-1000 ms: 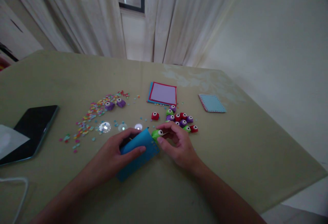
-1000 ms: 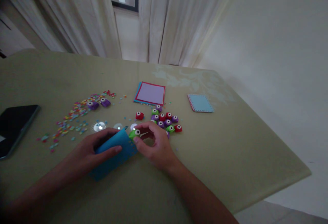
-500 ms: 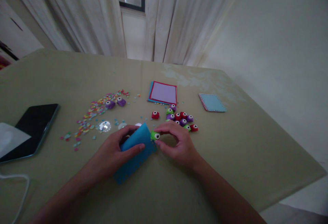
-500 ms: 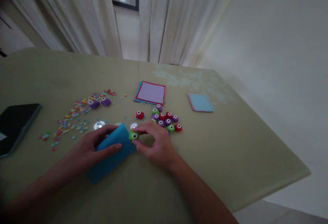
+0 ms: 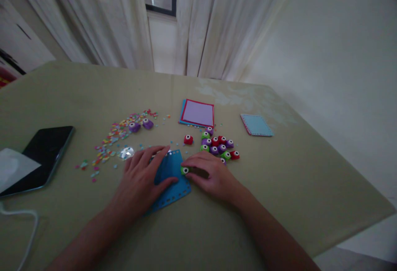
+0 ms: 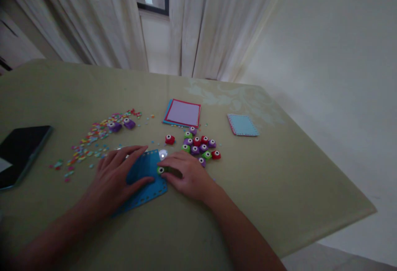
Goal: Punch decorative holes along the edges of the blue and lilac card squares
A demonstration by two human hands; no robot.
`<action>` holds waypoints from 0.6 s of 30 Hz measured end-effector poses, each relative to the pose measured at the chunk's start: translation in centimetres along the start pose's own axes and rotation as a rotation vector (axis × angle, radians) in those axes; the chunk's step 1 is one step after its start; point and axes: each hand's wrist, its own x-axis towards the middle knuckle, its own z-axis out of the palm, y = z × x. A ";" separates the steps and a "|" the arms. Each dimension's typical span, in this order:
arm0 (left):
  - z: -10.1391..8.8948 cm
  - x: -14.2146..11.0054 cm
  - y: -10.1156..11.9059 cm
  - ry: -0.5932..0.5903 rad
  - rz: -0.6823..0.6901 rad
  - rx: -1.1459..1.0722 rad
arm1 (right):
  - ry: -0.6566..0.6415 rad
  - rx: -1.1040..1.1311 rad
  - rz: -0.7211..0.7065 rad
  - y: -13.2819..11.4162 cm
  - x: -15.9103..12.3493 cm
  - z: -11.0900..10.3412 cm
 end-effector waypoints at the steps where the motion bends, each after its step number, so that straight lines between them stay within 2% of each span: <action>1: 0.1 0.0 0.1 0.022 0.001 0.054 | -0.005 -0.013 0.006 0.1 0.0 0.1; 3: 0.1 -0.1 0.1 0.030 0.004 0.103 | -0.006 -0.029 0.030 0.3 0.0 0.2; 9: -0.4 0.0 -0.1 -0.094 0.109 0.032 | -0.001 0.020 0.073 0.4 0.1 0.1; 18: -0.2 0.1 -0.8 -0.114 0.159 -0.006 | -0.001 0.021 0.065 0.4 0.0 -0.1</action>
